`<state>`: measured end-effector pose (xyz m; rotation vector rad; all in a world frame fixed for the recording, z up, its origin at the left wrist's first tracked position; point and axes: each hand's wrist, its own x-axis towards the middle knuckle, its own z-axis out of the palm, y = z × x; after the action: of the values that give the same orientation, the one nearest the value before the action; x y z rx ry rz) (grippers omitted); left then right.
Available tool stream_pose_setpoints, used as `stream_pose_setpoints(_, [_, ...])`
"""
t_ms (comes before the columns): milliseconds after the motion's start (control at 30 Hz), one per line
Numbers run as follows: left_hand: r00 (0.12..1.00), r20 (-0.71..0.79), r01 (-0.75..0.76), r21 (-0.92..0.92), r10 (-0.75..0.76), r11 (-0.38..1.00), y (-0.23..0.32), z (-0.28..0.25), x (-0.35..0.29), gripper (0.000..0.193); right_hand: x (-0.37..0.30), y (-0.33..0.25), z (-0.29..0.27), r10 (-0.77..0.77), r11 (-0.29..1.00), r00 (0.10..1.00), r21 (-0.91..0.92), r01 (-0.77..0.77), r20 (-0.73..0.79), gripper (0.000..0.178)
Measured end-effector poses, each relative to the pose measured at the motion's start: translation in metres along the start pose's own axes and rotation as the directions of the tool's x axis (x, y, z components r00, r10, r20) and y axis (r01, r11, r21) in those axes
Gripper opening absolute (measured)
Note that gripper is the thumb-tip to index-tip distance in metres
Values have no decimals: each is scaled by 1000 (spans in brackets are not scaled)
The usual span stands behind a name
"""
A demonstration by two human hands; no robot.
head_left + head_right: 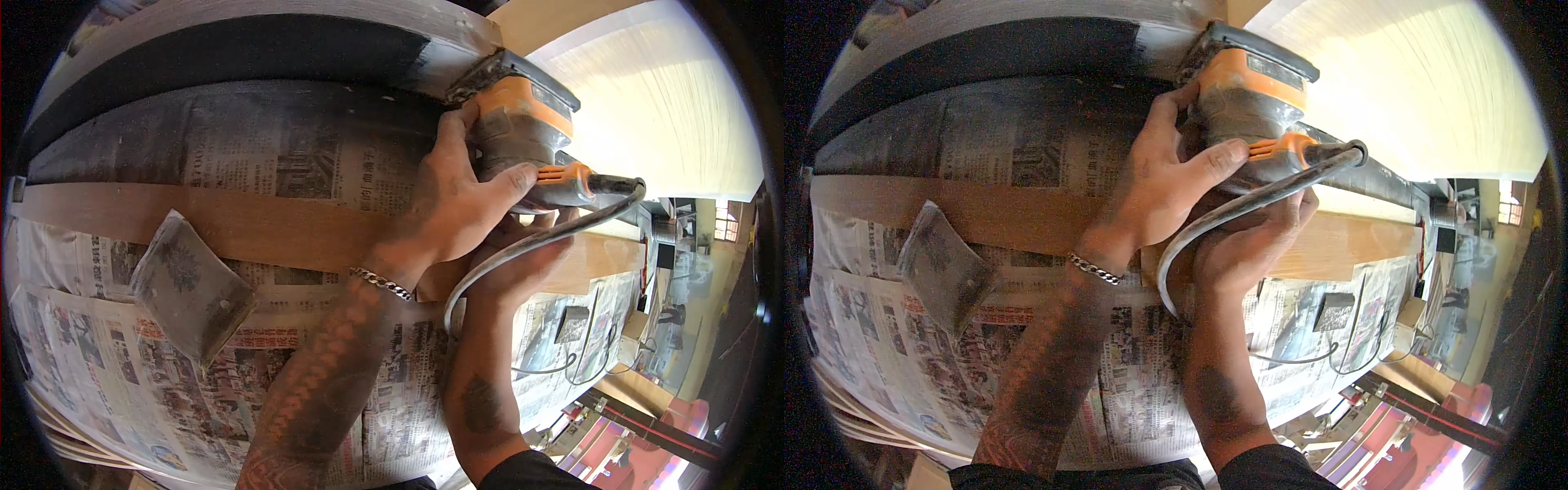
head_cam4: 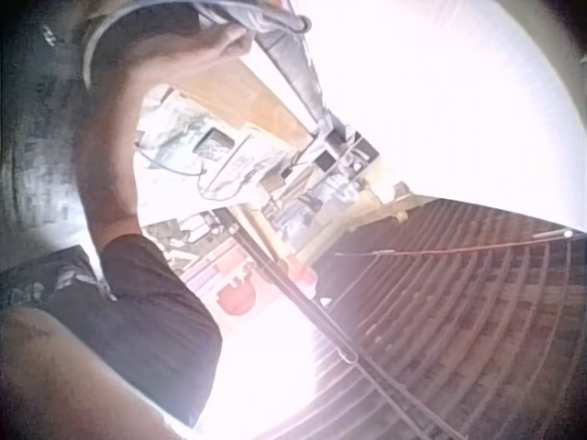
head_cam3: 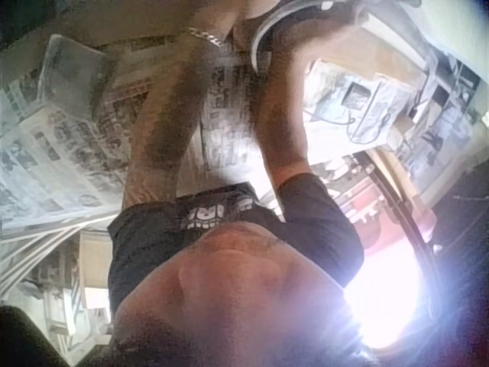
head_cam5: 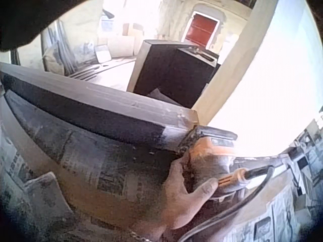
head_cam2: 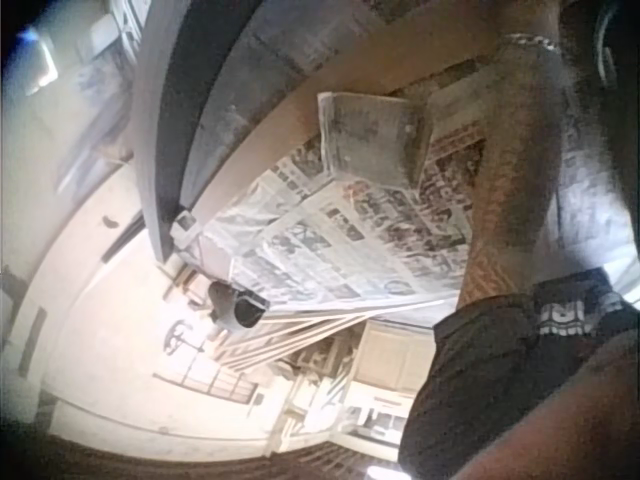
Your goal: The person uses a power sander to smooth the edges and interior surfaces of a light-colored wooden cabinet frame on a workbench covered in newspaper.
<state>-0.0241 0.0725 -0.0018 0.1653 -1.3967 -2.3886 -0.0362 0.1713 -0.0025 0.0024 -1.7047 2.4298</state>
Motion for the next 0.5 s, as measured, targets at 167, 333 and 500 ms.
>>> stream_pose_setpoints(167, [1000,30,10,-88,-8,996,5,2,-1,75,-1,3,-6,-35,999,999,-39,36,37,57])
stream_pose_setpoints(333, [995,55,73,80,-78,994,3,6,0,74,-5,-3,1,44,998,997,40,-42,-71,71])
stream_pose_setpoints(500, [1000,5,-11,-31,11,999,0,5,0,72,-3,1,-9,44,992,996,112,-52,75,59])
